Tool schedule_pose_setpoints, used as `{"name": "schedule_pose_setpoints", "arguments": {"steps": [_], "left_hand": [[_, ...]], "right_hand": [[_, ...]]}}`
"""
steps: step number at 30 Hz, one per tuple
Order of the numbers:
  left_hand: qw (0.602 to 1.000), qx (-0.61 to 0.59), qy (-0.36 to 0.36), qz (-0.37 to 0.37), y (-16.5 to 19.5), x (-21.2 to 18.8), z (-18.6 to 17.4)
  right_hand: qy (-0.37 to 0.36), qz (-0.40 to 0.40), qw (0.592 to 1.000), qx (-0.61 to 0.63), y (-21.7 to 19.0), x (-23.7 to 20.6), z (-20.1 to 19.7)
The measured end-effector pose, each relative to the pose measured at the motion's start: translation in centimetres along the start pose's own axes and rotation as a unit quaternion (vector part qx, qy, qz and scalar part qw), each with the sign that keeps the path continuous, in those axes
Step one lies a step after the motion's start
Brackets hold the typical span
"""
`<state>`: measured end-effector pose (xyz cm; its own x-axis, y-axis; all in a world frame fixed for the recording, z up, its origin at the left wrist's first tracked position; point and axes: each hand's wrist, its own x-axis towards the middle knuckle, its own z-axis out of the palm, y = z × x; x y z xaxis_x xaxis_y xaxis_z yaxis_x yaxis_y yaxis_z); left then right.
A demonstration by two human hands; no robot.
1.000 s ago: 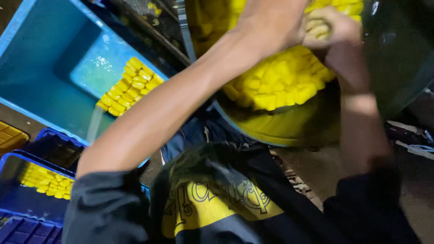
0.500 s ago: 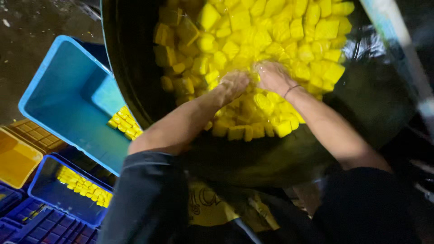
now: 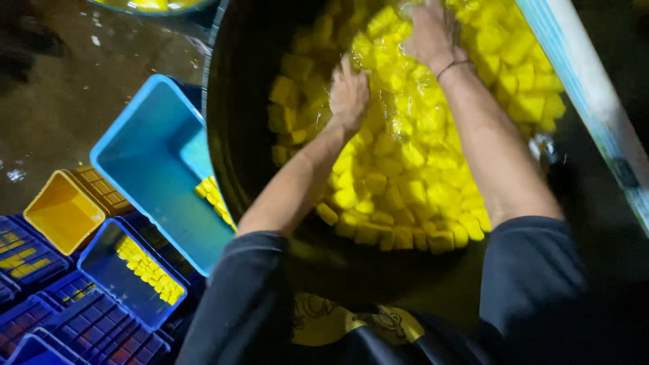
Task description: The person scoops yellow tofu blocks out of a large water-filled vat using a red colander, then handles individual blocks by hand, squeezing and arranging them into a blue plastic bin and nearby crates. The clip starts mid-task with the vats already full of soaking tofu.
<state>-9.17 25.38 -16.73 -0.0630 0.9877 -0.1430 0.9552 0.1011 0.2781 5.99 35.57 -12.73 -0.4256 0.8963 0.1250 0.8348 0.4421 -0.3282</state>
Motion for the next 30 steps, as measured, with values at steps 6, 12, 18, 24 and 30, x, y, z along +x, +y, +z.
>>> {"name": "schedule_pose_setpoints", "arguments": {"steps": [6, 12, 18, 24, 30], "left_hand": [[0.907, -0.415, -0.043, 0.059, -4.1, 2.4, -1.1], [0.583, -0.79, -0.146, -0.124, -2.3, 2.2, -3.2], [0.421, -0.899, -0.049, -0.11, 3.4, 1.4, -1.9], [0.265, -0.959, -0.034, -0.092, 6.0, 0.8, -0.7], [0.179, -0.977, 0.032, -0.109, 7.2, -1.2, -1.3]], "right_hand": [[-0.053, 0.06, 0.966, 0.247, 1.5, -0.5, 0.2], [-0.101, 0.162, 0.805, 0.561, 2.6, -6.1, -3.7], [-0.085, 0.179, 0.813, 0.547, 0.2, -8.6, -3.6], [-0.005, 0.127, 0.879, 0.459, -2.9, -8.4, -4.6], [0.017, 0.003, 0.971, 0.239, -6.0, -7.9, -6.5]]}}
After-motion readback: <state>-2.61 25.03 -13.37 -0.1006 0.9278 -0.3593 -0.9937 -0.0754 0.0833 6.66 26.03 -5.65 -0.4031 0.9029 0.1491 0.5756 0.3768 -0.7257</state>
